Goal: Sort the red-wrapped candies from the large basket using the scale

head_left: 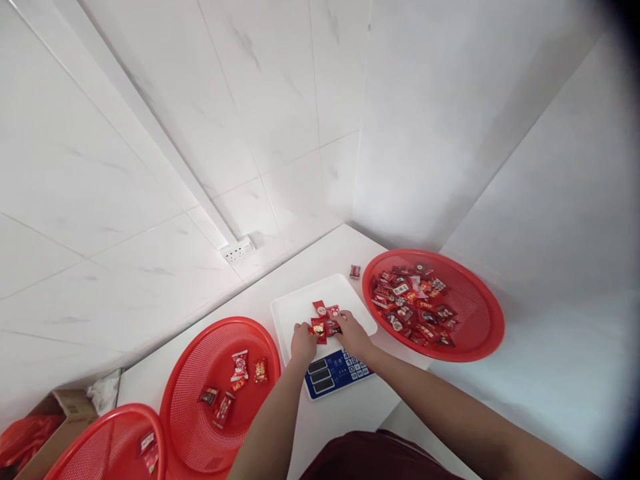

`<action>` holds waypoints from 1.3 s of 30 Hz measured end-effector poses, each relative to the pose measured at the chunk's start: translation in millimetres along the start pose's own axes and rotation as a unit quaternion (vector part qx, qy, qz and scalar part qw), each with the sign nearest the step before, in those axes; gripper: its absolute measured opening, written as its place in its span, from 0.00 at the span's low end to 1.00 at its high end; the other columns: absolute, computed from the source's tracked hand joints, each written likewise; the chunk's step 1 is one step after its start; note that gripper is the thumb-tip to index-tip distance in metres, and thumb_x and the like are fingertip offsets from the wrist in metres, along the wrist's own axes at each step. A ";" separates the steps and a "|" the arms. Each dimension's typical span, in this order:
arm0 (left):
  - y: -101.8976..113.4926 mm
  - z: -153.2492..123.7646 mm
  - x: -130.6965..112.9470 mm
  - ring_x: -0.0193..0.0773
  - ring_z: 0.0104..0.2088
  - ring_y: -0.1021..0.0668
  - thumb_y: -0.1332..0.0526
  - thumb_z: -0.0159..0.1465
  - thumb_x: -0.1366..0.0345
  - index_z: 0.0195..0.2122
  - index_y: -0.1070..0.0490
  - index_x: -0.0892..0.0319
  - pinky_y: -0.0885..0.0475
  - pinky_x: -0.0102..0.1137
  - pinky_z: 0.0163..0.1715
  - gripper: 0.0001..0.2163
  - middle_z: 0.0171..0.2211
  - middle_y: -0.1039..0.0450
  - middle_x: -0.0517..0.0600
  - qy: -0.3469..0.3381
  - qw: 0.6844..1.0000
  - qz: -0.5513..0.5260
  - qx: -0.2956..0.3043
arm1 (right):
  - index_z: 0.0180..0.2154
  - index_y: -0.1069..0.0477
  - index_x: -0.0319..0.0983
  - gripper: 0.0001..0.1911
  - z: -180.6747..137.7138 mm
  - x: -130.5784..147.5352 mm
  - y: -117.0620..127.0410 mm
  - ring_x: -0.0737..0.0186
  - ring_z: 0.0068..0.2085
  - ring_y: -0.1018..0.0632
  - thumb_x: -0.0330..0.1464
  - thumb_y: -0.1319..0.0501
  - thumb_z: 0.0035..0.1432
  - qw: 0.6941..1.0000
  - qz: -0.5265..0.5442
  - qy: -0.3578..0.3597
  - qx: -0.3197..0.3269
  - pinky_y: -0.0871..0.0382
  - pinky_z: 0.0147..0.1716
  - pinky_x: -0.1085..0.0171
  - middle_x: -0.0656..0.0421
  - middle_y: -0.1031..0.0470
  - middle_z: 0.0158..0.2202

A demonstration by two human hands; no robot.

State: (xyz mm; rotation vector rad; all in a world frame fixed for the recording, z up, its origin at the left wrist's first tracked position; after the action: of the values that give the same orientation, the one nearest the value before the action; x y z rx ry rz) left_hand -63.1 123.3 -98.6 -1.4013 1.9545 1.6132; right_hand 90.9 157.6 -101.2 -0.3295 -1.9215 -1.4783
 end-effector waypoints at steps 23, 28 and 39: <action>-17.6 -73.1 -15.3 0.24 0.19 0.30 0.33 0.50 0.65 0.36 0.31 0.59 0.40 0.16 0.13 0.12 0.24 0.30 0.44 0.196 0.756 -0.588 0.210 | 0.37 0.26 0.41 0.15 -40.2 52.2 23.6 0.58 0.50 0.30 0.24 0.47 0.50 0.974 0.178 0.143 0.011 0.38 0.51 0.58 0.55 0.29 0.48; -19.8 -70.2 -9.3 0.24 0.15 0.31 0.37 0.55 0.55 0.29 0.30 0.62 0.38 0.18 0.12 0.14 0.19 0.32 0.44 0.250 0.757 -0.588 0.136 | 0.35 0.27 0.41 0.16 -49.1 59.9 18.1 0.58 0.49 0.29 0.21 0.47 0.47 0.970 0.154 0.173 0.072 0.36 0.49 0.58 0.57 0.28 0.48; -2.7 -57.5 7.0 0.28 0.17 0.26 0.39 0.57 0.58 0.29 0.30 0.63 0.28 0.23 0.17 0.11 0.22 0.26 0.49 0.281 0.722 -0.631 0.028 | 0.45 0.32 0.38 0.15 -2.5 40.5 27.9 0.58 0.45 0.27 0.29 0.48 0.57 0.990 0.098 0.088 -0.050 0.34 0.45 0.60 0.51 0.30 0.46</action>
State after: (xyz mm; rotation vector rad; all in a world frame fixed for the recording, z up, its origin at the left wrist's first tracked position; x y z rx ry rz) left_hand -43.5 70.6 -84.5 -2.4937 0.6237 0.4557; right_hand 78.1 156.2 -53.6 -0.4073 -1.6309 -1.4265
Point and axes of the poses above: each hand's wrist, its own z-axis towards the middle knuckle, its own y-axis out of the back of the hand, x = y × z, the point moved 4 cm from there along z, towards the middle knuckle
